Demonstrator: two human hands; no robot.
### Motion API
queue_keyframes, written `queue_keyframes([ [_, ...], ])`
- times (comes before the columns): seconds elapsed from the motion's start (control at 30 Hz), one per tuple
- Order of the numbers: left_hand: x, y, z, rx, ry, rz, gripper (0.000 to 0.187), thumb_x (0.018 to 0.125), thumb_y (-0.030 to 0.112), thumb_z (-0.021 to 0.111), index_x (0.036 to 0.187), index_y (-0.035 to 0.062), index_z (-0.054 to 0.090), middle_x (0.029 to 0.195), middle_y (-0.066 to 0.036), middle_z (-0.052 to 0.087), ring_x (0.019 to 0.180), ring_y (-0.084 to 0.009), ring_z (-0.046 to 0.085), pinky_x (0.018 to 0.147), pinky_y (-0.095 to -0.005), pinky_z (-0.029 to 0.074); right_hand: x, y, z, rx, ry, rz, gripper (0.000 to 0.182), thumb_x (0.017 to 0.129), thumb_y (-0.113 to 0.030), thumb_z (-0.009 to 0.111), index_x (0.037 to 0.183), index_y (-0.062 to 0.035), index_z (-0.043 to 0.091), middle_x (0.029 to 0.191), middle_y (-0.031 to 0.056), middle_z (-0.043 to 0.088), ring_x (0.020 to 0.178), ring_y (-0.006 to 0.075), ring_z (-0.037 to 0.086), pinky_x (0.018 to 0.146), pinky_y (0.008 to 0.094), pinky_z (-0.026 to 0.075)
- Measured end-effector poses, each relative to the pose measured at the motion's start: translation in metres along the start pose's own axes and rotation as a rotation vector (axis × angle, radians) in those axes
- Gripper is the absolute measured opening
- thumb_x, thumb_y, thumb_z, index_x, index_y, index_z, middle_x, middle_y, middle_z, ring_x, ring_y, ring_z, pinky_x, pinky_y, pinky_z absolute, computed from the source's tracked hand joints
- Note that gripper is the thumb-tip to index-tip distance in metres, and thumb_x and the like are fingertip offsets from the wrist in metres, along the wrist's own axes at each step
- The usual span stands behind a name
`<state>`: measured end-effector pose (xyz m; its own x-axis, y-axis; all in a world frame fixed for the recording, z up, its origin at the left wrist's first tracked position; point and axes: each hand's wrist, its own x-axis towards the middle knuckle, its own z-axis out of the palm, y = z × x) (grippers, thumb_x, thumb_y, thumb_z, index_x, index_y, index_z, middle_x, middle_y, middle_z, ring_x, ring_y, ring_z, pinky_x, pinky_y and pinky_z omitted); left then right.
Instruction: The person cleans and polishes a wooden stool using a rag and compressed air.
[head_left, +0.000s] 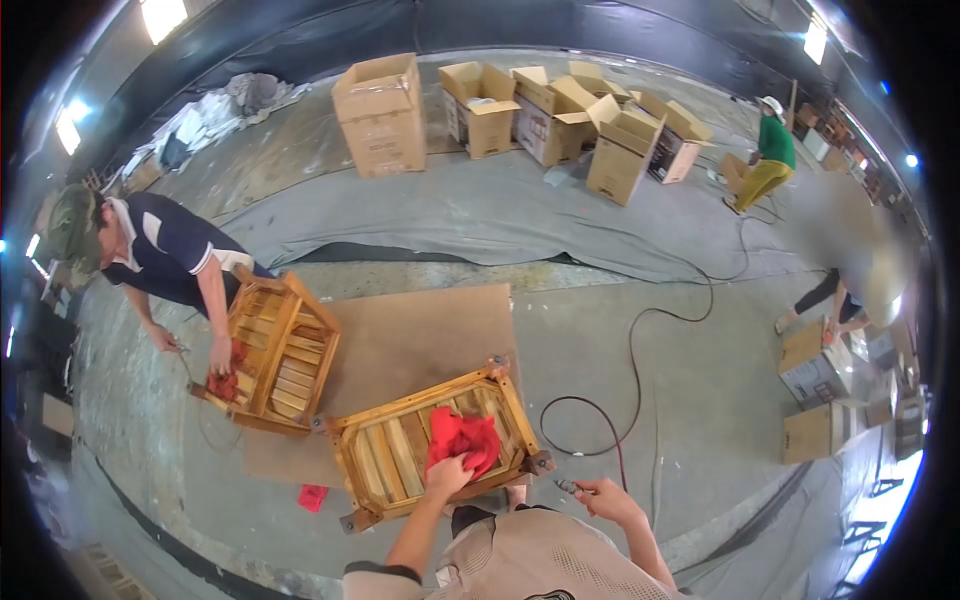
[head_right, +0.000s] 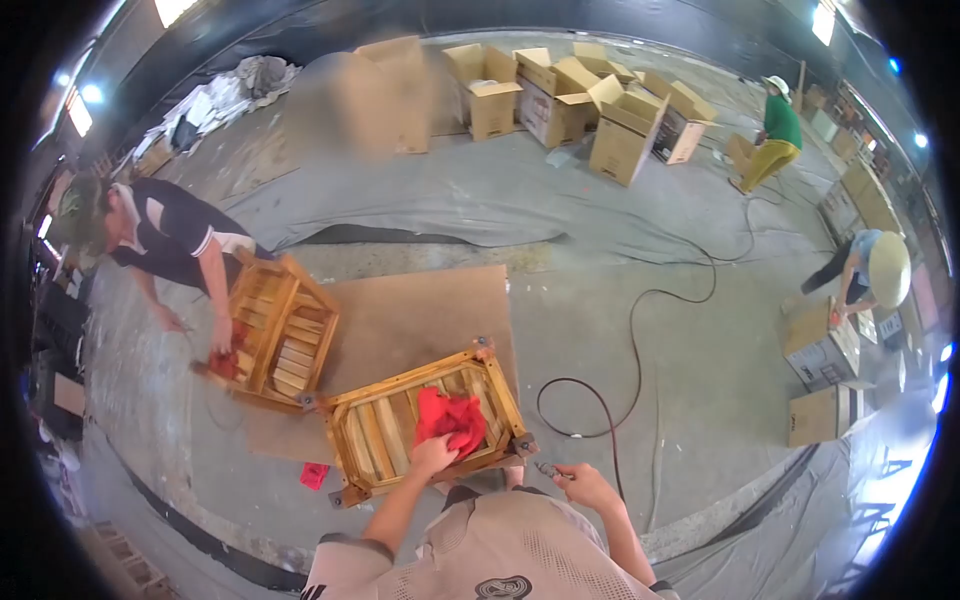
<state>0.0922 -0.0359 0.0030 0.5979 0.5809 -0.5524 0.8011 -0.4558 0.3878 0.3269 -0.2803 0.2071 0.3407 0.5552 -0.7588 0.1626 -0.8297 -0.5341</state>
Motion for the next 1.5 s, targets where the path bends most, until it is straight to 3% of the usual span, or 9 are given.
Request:
queue_keyframes([
  [0.3, -0.109, -0.101, -0.032, -0.051, 0.181, -0.758, 0.053, 0.078, 0.048, 0.062, 0.107, 0.0041, 0.073, 0.108, -0.021, 0.071, 0.105, -0.0355, 0.068, 0.09, -0.0464, 0.054, 0.046, -0.024, -0.025, -0.26, -0.107, -0.248, 0.041, 0.093, -0.025, 0.06, 0.131, -0.0083, 0.063, 0.071, 0.0129, 0.066, 0.064, 0.0226, 0.063, 0.067, 0.037, 0.05],
  [0.43, -0.088, -0.051, 0.005, -0.393, 0.256, -0.506, 0.06, 0.079, 0.048, 0.062, 0.11, -0.0036, 0.069, 0.109, -0.026, 0.07, 0.106, -0.035, 0.068, 0.091, -0.0454, 0.052, 0.056, -0.014, -0.004, -0.483, -0.179, -0.452, 0.037, 0.09, -0.024, 0.06, 0.124, -0.009, 0.067, 0.078, 0.0177, 0.069, 0.071, 0.0317, 0.067, 0.071, 0.0421, 0.053],
  [0.57, -0.073, 0.083, 0.079, -1.872, 0.049, -0.283, 0.035, 0.097, 0.032, 0.05, 0.122, 0.0106, 0.063, 0.109, -0.005, 0.07, 0.094, -0.0216, 0.069, 0.08, -0.0367, 0.058, 0.033, -0.01, 0.043, -0.606, -0.247, -0.604, 0.026, 0.087, -0.023, 0.062, 0.104, -0.0054, 0.073, 0.082, 0.0213, 0.07, 0.075, 0.0382, 0.069, 0.074, 0.0473, 0.055],
  [0.63, -0.08, 0.14, 0.1, -1.676, -0.051, -0.538, 0.045, 0.098, 0.041, 0.045, 0.127, 0.0097, 0.061, 0.115, -0.008, 0.069, 0.101, -0.0239, 0.068, 0.089, -0.0399, 0.056, 0.023, -0.003, 0.078, -0.646, -0.099, -0.562, 0.022, 0.086, -0.022, 0.063, 0.094, -0.0038, 0.073, 0.081, 0.0216, 0.07, 0.074, 0.0399, 0.069, 0.074, 0.0487, 0.055],
  [0.73, -0.107, 0.139, 0.122, -2.469, -0.283, 0.107, 0.053, 0.101, 0.046, 0.037, 0.132, 0.0082, 0.057, 0.124, -0.01, 0.065, 0.113, -0.0258, 0.063, 0.099, -0.0432, 0.05, 0.019, 0.014, 0.112, -0.432, 0.156, -0.574, 0.019, 0.085, -0.021, 0.066, 0.086, -0.0032, 0.073, 0.077, 0.021, 0.069, 0.073, 0.0414, 0.068, 0.071, 0.0494, 0.055],
  [1.0, -0.156, 0.167, 0.264, -2.819, -0.165, -0.008, 0.049, 0.1, 0.046, 0.036, 0.125, 0.0108, 0.06, 0.119, -0.011, 0.066, 0.109, -0.0286, 0.065, 0.098, -0.0439, 0.052, -0.022, 0.078, 0.123, -0.375, 0.225, -0.824, 0.022, 0.083, -0.03, 0.075, 0.084, -0.0089, 0.07, 0.083, 0.0108, 0.061, 0.074, 0.0307, 0.063, 0.064, 0.0421, 0.052],
  [1.1, -0.178, 0.192, 0.226, -2.649, 0.029, -0.387, 0.05, 0.101, 0.044, 0.035, 0.127, 0.0094, 0.059, 0.119, -0.011, 0.067, 0.108, -0.0283, 0.066, 0.097, -0.0433, 0.053, -0.023, 0.098, 0.122, -0.355, 0.24, -0.699, 0.019, 0.084, -0.025, 0.074, 0.083, -0.0069, 0.068, 0.087, 0.0113, 0.061, 0.078, 0.0299, 0.062, 0.065, 0.0415, 0.051],
  [1.23, -0.187, 0.161, 0.213, -2.812, 0.205, -0.175, 0.05, 0.103, 0.038, 0.034, 0.138, 0.0072, 0.052, 0.135, -0.015, 0.059, 0.123, -0.0315, 0.058, 0.108, -0.0482, 0.044, 0.033, 0.127, 0.115, 0.109, 0.066, -0.465, 0.012, 0.092, -0.013, 0.064, 0.093, -0.0013, 0.063, 0.079, 0.0163, 0.065, 0.069, 0.0309, 0.065, 0.064, 0.0396, 0.052],
  [1.5, -0.172, -0.035, 0.276, -2.3, 1.431, -0.332, 0.058, 0.101, 0.053, 0.039, 0.136, 0.0082, 0.052, 0.134, -0.01, 0.059, 0.121, -0.029, 0.057, 0.105, -0.0463, 0.043, 0.234, 0.158, 0.135, -0.102, 0.608, -0.72, 0.013, 0.089, -0.005, 0.064, 0.099, 0.0041, 0.063, 0.071, 0.0176, 0.065, 0.059, 0.0253, 0.063, 0.058, 0.0363, 0.049],
])
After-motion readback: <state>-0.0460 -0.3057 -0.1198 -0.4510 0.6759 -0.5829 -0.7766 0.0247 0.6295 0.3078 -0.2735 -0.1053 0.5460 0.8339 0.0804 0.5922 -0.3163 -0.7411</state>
